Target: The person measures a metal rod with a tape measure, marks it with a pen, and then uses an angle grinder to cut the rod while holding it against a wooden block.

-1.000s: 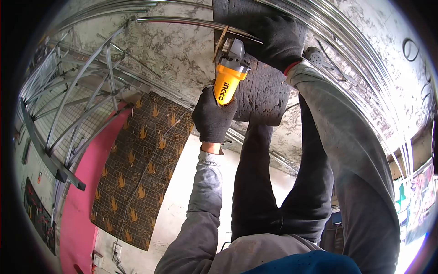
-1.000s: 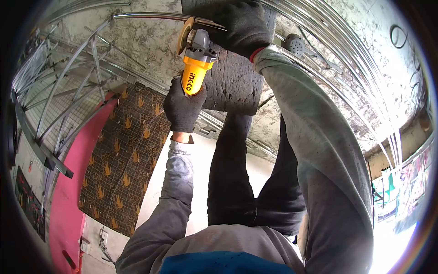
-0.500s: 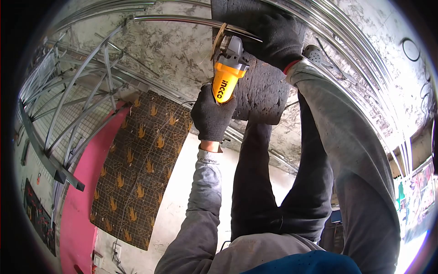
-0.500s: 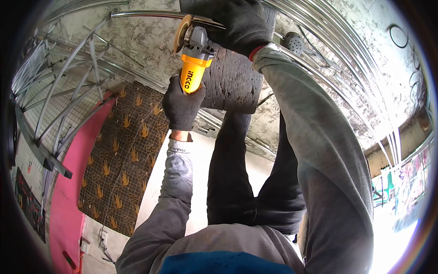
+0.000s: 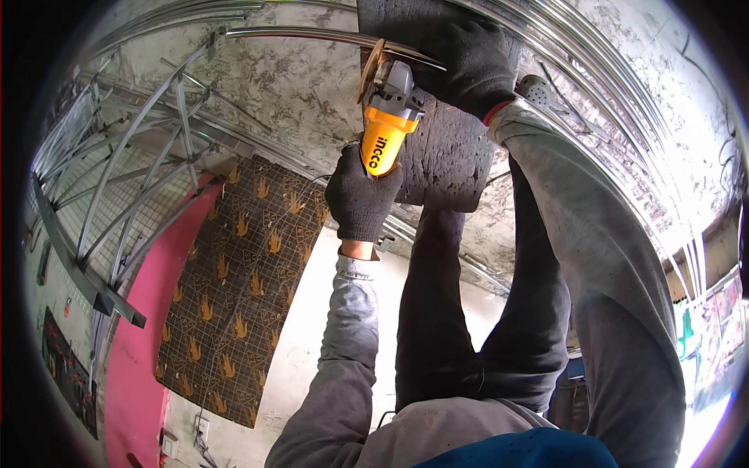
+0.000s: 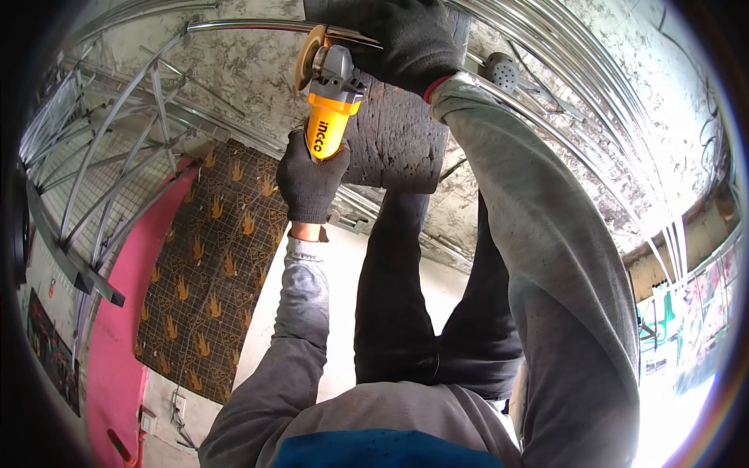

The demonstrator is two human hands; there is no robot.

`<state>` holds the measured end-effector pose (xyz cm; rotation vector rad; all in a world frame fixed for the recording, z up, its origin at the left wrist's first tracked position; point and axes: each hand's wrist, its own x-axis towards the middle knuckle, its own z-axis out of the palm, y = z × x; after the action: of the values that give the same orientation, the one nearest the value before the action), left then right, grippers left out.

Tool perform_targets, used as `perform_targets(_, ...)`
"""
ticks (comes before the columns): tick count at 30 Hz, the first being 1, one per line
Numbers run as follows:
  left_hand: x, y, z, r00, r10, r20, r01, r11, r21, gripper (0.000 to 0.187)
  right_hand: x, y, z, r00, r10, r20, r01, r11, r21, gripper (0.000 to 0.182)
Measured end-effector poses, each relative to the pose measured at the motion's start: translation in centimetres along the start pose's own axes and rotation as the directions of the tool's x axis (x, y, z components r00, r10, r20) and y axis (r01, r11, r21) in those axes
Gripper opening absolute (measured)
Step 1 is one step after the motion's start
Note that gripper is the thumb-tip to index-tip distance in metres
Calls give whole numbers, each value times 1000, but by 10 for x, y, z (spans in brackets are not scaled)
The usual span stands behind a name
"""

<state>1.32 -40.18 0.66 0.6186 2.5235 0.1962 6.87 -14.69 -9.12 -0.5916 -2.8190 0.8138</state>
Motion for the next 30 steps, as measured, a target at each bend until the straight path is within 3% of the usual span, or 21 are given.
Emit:
perform_targets(12,0,1,2,998,12,-55,-13,999,-33,50,1,-1,-1,999,-26,-33,26,1000,-12,35)
perform_targets(14,0,1,0,1000,7,6,-7,1000,-2,57,1,-1,-1,999,-26,-30,25,1000,-14,35)
perform_targets(22,1,2,-1,1000,1,5,-1,1000,-19,52,2,-1,-2,1000,5,0,-5,1000,-26,34)
perform_targets(25,0,6,-2,999,0,-32,-1,1000,-30,48,5,0,2,995,-4,-99,20,988,151,36)
perform_targets(27,0,9,-5,999,2,-32,-3,1000,-31,48,5,2,2,993,-39,-114,54,990,127,38)
perform_targets(30,1,13,-7,993,-108,42,107,994,35,49,4,1,1,990,-61,-130,71,995,74,39)
